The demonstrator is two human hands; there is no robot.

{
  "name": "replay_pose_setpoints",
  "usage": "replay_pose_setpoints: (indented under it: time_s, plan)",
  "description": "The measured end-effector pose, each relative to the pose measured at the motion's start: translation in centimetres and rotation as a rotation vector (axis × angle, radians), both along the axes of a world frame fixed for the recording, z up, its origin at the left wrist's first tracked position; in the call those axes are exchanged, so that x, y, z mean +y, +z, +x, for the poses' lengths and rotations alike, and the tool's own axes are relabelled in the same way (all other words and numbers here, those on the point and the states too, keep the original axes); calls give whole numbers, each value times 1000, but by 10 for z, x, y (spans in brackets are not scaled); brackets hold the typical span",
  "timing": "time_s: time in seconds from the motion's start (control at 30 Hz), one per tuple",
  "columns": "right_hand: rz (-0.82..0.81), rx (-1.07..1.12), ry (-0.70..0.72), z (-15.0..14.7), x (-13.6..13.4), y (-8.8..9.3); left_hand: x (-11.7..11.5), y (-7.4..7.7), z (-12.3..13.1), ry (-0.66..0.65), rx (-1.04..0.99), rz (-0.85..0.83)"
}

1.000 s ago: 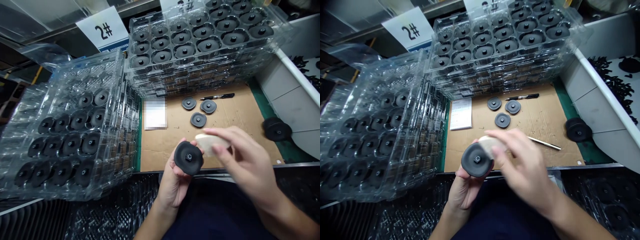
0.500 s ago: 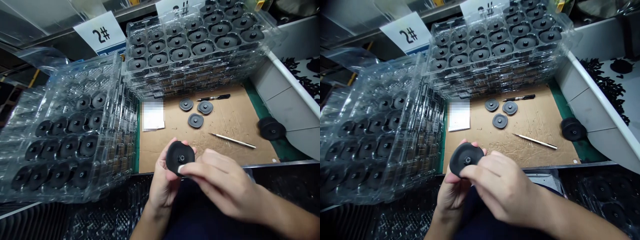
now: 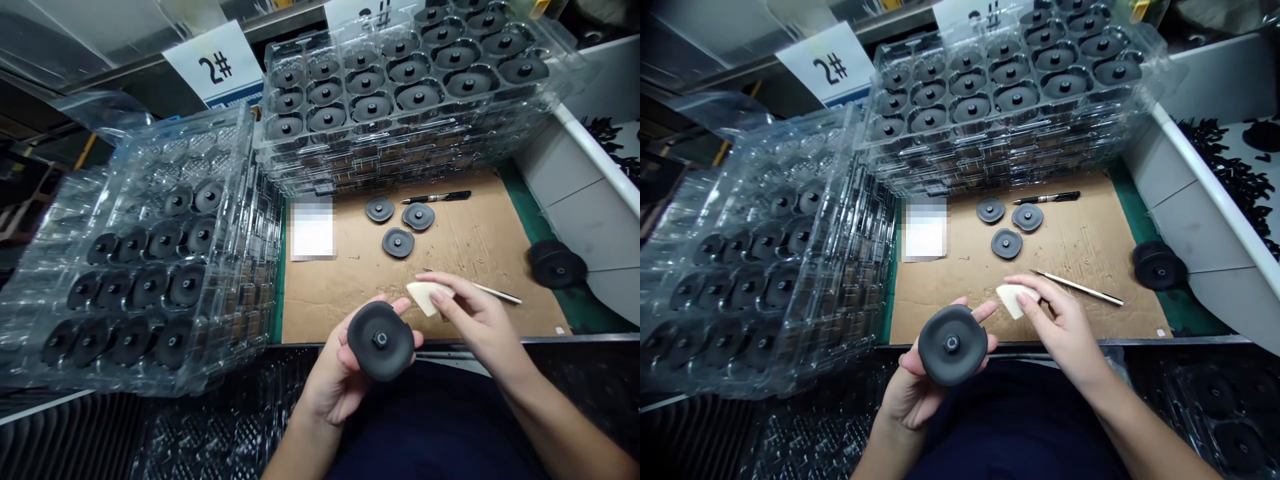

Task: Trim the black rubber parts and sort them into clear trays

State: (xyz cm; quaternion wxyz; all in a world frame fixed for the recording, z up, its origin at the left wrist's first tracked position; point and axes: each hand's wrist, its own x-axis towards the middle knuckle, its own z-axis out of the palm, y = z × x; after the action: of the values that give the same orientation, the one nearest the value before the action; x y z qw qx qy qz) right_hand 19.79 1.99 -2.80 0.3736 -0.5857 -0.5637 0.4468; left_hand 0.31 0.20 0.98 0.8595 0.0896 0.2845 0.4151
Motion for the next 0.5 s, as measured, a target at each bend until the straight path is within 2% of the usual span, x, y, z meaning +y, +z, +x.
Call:
replay_pose_setpoints:
  time_s: [0.1,0.17,0.23,0.3,0.33,0.43,0.5]
  plan:
    - [-159,-17,63,9,-11,-17,-2,-5,0,-12,-45,-17]
    - [-163,-64,61,13,-13,-12,-2,-7,1,-20,-62,-22]
    - [-47,-129,-16,13,-13,6,-1,-7,3,-26,-67,-12]
    - [169,-177,-70,9,-11,33,-2,-7,5,-28,-52,0]
    - [299,-183,-42,5,-10,45,-3,-6,6,-27,-31,3]
    - [621,-185,224,-11,-3,67,-8,-8,7,26,100,-24]
    - [626,-238,383,-19,3,68,-10,-10,7,71,182,-44]
